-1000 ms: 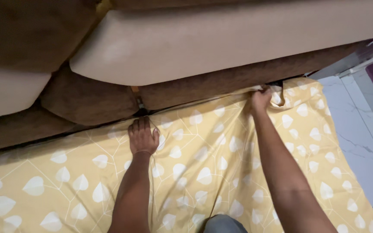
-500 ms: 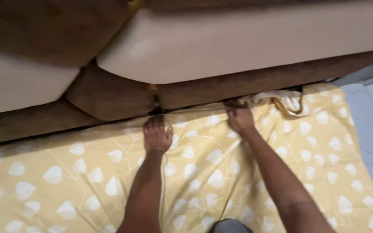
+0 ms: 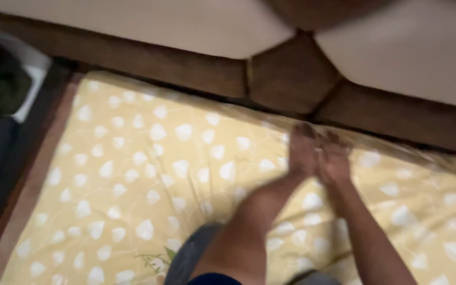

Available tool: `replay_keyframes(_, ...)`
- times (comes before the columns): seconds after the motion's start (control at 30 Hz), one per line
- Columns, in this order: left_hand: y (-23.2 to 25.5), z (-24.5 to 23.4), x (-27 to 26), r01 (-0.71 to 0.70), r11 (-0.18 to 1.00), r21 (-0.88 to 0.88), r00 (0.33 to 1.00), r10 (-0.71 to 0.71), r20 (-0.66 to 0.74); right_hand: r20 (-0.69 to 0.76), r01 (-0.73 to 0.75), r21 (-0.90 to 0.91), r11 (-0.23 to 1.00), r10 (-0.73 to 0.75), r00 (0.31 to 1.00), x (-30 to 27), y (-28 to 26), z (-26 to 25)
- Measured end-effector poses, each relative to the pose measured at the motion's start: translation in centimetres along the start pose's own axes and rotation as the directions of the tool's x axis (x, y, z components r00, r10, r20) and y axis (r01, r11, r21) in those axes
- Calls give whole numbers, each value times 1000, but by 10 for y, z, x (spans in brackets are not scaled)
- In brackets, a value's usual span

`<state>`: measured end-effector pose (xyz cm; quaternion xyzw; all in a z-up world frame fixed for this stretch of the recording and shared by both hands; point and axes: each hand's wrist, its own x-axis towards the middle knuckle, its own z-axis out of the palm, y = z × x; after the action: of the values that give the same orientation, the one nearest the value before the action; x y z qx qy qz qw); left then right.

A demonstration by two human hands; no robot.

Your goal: The person smooths and tucks a yellow patterned bedsheet onto a mattress. They use both hands to pull the fabric taut and fold the edges under the mattress along the sides and corners.

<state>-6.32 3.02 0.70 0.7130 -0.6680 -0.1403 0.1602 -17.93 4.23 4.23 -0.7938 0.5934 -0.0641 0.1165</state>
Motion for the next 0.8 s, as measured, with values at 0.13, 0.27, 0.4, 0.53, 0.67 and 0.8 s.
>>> replay_keyframes(0.13, 24, -8, -3, -23, 998, 55, 984, 13, 177, -185, 288, -68, 955, -296, 937, 6, 44, -13)
replay_keyframes(0.27, 16, -19, -16, -87, 995, -58, 994, 90, 59, -188, 233, -75, 970, -243, 952, 5, 42, -7)
replay_keyframes(0.4, -39, -48, -39, -337, 934, -120, 936, 346, 65, -198, 263, -97, 960, -278, 940, 5, 31, -18)
replay_keyframes(0.53, -241, -86, -81, -495, 824, -274, 853, 521, 26, -185, 237, -167, 957, -267, 946, 2, 28, -17)
replay_keyframes(0.67, -509, -180, -173, -141, 982, -125, 979, 119, -168, -196, 244, -134, 960, -267, 944, 0, 31, -12)
replay_keyframes(0.8, -618, -231, -238, 787, 524, 325, 554, -833, 3, -190, 231, -204, 951, -270, 944, 2, 38, -5)
